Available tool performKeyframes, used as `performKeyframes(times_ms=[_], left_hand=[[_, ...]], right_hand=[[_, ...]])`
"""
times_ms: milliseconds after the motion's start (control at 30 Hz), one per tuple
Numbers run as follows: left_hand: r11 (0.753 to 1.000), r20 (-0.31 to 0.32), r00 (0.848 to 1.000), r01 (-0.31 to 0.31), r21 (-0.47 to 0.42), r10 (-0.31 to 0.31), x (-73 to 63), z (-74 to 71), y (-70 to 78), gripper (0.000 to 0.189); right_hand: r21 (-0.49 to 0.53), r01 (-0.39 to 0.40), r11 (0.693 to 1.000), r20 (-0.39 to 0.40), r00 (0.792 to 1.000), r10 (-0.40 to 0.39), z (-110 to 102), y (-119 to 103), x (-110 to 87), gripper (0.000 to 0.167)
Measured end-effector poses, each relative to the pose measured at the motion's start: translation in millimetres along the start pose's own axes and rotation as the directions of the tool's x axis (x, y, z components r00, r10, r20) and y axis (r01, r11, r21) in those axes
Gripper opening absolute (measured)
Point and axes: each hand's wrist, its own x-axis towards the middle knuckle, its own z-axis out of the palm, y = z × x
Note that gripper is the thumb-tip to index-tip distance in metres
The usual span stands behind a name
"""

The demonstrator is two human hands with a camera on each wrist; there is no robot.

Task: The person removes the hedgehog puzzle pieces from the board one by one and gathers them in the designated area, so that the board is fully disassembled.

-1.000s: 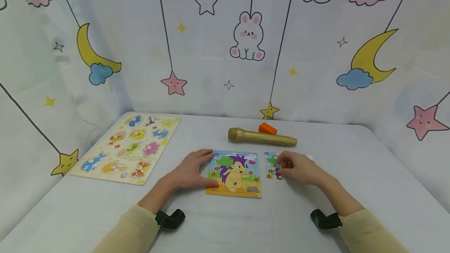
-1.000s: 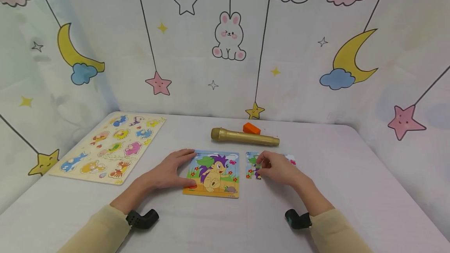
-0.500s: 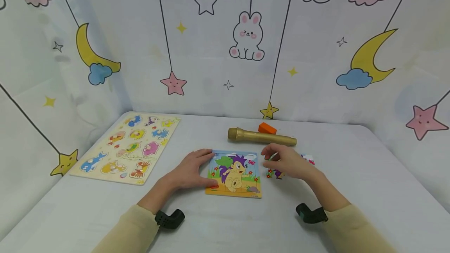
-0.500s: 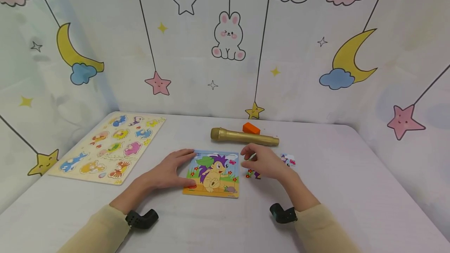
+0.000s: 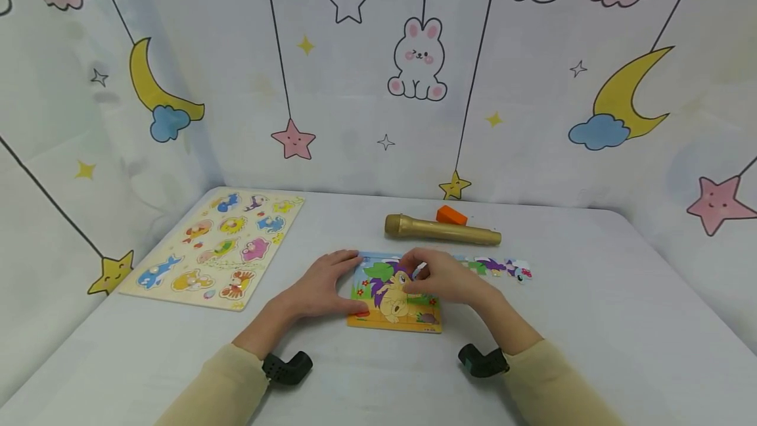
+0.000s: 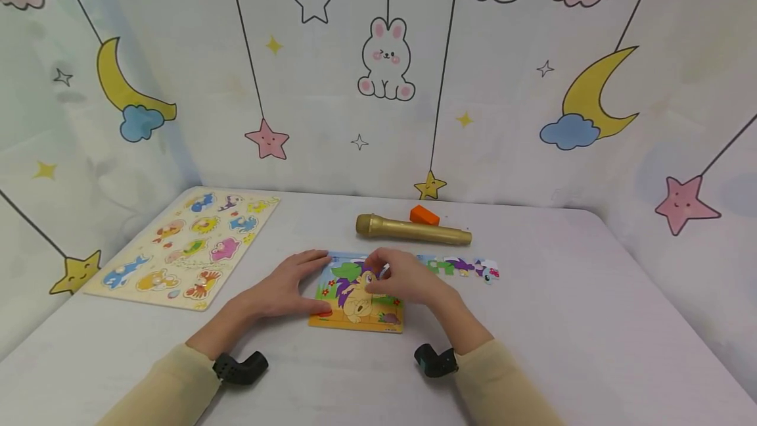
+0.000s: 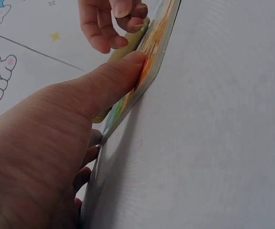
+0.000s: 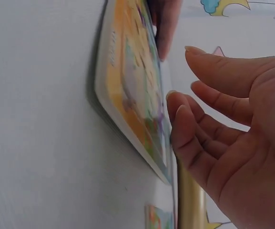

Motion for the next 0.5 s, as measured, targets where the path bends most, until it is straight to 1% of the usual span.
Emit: performKeyframes(times_ms=[200,500], left_hand=[[1.0,0.003,1.0,0.001,-0.005,-0.001,-0.3,0.0,-0.6,0.093],[1.0,0.003,1.0,-0.012,0.002,0.012,-0.1,-1.3,0.2,0.093]], right_hand=[[-0.052,-0.028,0.998,0.024,0.999,0.029,11,1,6.5,0.039],[-0.111,-0.073,0.991,0.023,0.997,0.076,16,-5,3.4,0.048]])
